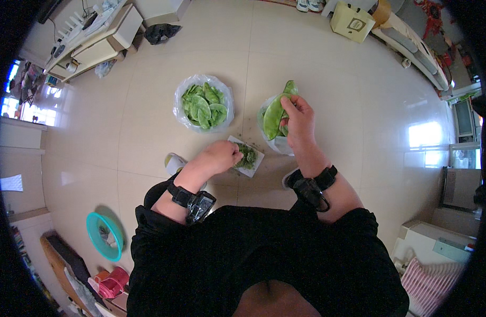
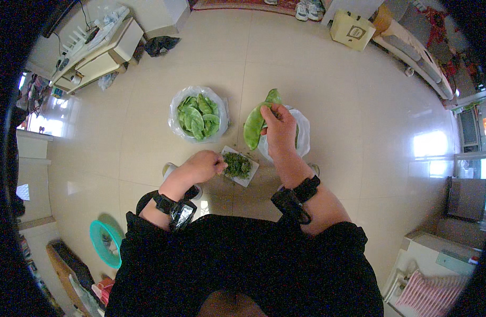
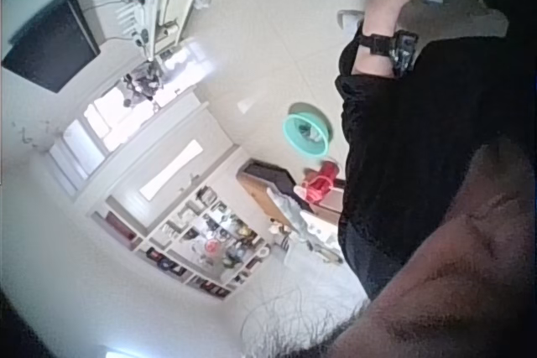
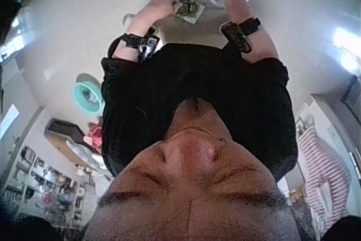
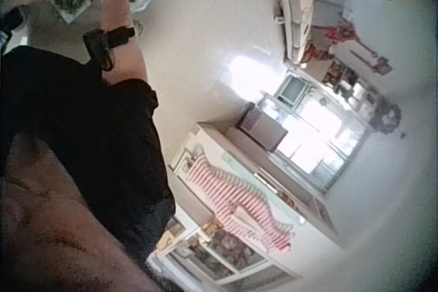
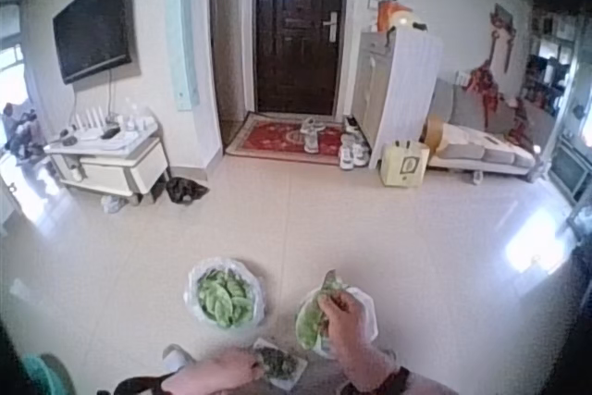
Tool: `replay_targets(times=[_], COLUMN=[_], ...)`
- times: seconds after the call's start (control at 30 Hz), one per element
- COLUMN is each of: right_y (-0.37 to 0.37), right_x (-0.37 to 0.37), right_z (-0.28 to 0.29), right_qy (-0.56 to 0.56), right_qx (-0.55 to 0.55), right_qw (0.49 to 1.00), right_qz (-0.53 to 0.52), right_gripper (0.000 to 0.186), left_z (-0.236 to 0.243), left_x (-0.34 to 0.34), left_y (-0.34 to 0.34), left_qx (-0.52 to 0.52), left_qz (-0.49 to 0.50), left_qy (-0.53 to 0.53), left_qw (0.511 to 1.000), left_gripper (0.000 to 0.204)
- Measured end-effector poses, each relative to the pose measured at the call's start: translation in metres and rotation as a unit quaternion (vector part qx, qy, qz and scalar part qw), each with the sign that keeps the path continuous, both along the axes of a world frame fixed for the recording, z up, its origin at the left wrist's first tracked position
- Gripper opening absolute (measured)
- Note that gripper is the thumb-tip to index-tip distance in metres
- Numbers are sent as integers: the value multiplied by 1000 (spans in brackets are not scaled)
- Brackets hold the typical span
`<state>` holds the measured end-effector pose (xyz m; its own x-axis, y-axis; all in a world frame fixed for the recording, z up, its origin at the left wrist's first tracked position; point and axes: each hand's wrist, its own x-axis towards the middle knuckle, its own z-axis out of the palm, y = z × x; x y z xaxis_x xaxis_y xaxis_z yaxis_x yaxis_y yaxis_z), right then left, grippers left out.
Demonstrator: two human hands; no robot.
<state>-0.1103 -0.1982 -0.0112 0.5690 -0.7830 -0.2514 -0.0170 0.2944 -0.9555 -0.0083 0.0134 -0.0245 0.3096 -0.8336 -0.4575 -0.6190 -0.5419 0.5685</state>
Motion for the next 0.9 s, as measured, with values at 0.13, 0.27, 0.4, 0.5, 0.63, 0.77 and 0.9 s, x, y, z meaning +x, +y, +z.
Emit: replay_targets(times=[0.13,0.27,0.4,0.5,0.63,0.77,0.9], right_y=[2,9,17,17,17,12,17], right_x=[-1,0,0,-1,0,0,-3], right_z=[2,8,8,5,2,12,22], right_qy=[0,-18,-46,-72,-62,74,69], right_qx=[8,48,85,99,40,-410,-608], right_qw=[1000,998,995,990,995,907,768], right_qz=[15,22,35,66,70,67,187], right_gripper=[20,18,14,15,28,44,51], left_z=[-2,0,5,8,15,21,26], left_x=[1,-1,-4,-4,1,2,7], left_y=[-3,-9,-14,-16,-15,-12,-9], left_qx=[-39,-99,-127,-162,-214,-265,-242], left_qz=[13,83,146,162,126,80,54], left_qy=[9,117,242,265,89,-161,-217], left_qw=[999,985,951,937,965,947,944], left_gripper=[23,26,24,22,21,18,16])
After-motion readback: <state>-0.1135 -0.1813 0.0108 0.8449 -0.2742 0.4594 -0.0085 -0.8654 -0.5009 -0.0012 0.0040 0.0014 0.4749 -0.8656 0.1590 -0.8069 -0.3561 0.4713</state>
